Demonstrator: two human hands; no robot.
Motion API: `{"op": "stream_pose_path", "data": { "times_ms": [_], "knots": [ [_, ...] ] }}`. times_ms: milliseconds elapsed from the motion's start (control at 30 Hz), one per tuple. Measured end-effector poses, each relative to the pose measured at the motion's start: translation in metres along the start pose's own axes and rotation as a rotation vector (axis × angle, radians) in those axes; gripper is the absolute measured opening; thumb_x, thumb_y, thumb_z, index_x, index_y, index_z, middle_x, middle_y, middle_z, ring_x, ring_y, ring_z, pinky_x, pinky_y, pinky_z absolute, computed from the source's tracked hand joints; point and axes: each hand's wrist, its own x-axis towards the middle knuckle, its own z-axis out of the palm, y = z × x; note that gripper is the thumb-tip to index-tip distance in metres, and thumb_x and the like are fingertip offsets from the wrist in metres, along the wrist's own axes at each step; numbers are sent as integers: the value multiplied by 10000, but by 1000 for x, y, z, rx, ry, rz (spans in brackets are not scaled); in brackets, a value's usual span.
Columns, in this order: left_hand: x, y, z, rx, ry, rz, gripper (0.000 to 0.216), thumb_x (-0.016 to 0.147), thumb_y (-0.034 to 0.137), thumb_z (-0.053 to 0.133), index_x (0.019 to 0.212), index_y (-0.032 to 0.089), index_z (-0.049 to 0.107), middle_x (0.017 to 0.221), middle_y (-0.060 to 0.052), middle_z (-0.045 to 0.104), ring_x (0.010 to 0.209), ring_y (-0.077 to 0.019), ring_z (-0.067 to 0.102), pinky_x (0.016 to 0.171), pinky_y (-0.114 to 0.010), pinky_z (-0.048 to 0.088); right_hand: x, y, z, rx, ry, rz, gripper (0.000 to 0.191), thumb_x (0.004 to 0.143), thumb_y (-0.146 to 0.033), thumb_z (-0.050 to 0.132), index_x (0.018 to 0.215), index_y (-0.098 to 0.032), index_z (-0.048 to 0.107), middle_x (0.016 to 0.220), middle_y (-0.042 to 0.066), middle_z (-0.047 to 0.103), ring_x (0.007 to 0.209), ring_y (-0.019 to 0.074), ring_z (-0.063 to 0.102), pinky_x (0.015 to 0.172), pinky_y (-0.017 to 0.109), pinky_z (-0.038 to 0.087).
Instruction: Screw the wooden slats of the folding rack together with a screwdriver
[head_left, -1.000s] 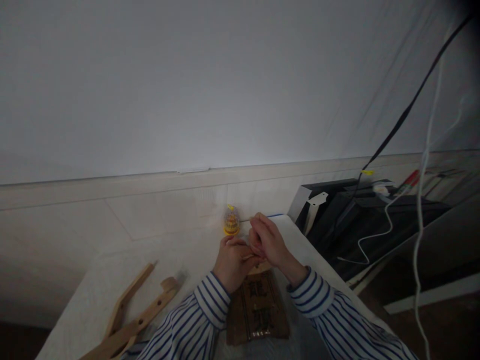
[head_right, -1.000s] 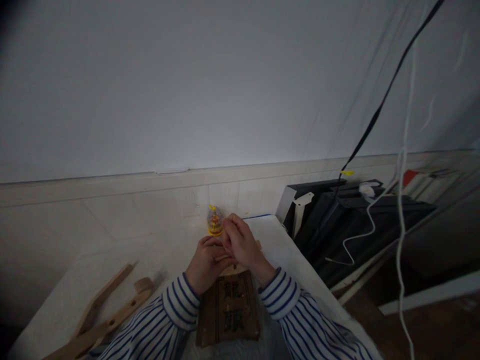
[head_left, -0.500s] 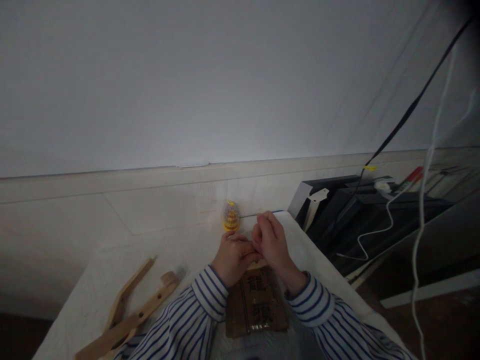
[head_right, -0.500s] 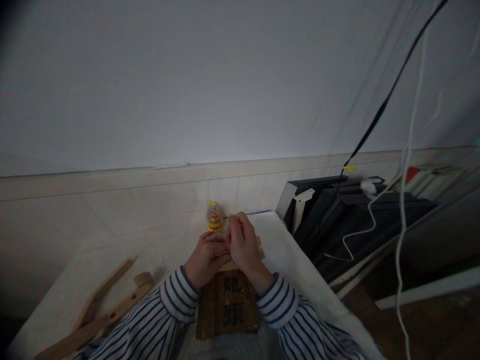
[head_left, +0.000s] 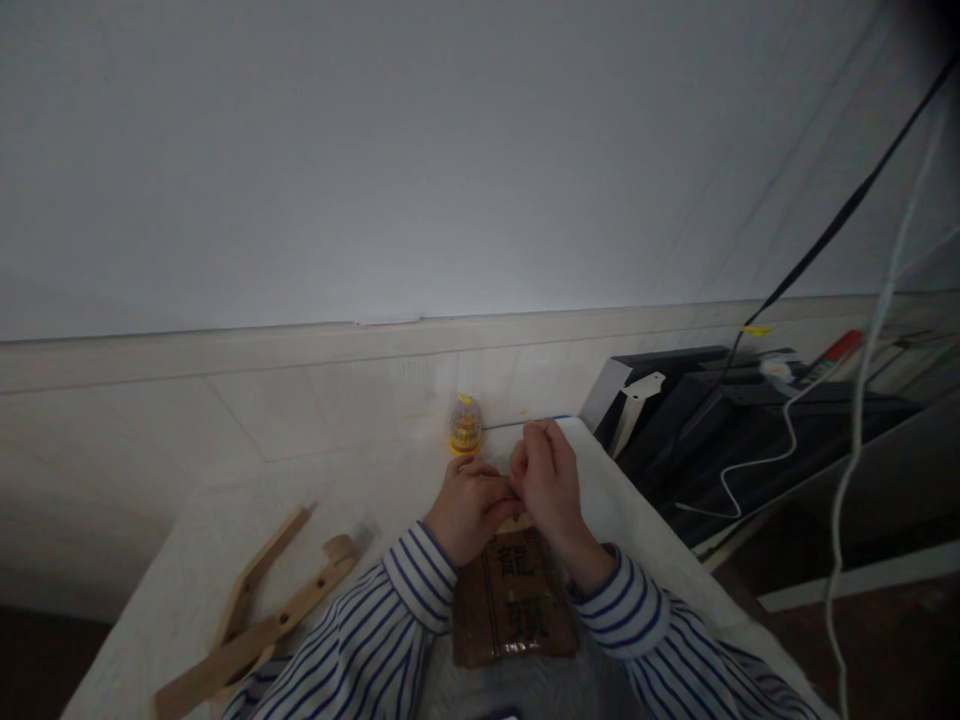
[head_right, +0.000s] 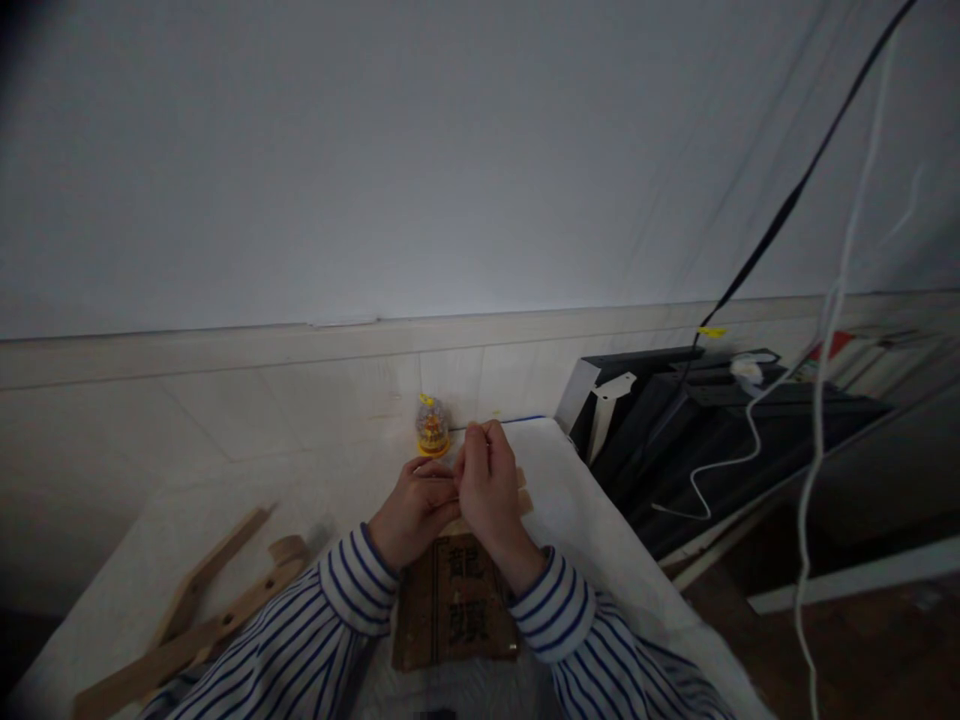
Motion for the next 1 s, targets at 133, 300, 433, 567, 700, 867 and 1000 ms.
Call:
{"op": "stream_pose_path", "data": {
  "times_ms": [133,300,433,567,700,867,1000],
  "knots": [
    [0,0,0,1,-19,1,95,827,252,582,836,244,676,809,15,686,908,-182,552,896,-362,271,-1,-1,1,-36,49,-2,305,866,-374,397,601,-231,349,426,-94,370,357,82,337,348,216,286],
    [0,2,-2,-2,-40,-6,106,834,250,569,861,247,671,842,22,681,924,-173,547,909,-356,265,-3,-2,3,-85,88,-7,296,867,-363,399,604,-233,361,437,-83,387,372,90,366,369,229,306],
    [0,3,-3,-1,-45,-15,109,827,234,571,867,241,672,841,10,674,925,-172,548,910,-351,274,-4,-2,3,-110,118,-3,285,872,-354,388,614,-236,358,452,-77,390,388,96,381,382,235,315],
    [-1,3,-3,7,-58,-11,126,840,229,543,858,235,667,848,7,675,935,-174,547,920,-355,270,-3,-1,3,-134,135,0,279,867,-350,393,614,-237,364,462,-72,401,404,102,391,397,241,322],
    [-1,4,-3,25,-53,-16,113,835,215,547,832,222,660,834,2,684,929,-187,550,916,-367,275,-2,0,3,-139,120,-3,284,866,-357,389,609,-240,365,455,-75,396,401,108,385,397,248,322],
    [-1,7,-4,33,-21,-24,103,836,218,555,850,226,657,835,2,686,929,-190,558,927,-382,270,2,-3,3,-118,75,-19,295,854,-368,423,595,-237,368,445,-77,396,393,109,383,396,247,327],
    [0,12,-6,67,-32,-20,117,847,234,541,861,219,656,843,-7,680,929,-185,556,934,-382,283,3,-13,2,-78,42,-33,307,850,-373,449,590,-232,367,438,-82,382,388,101,376,390,235,323]
  ]
}}
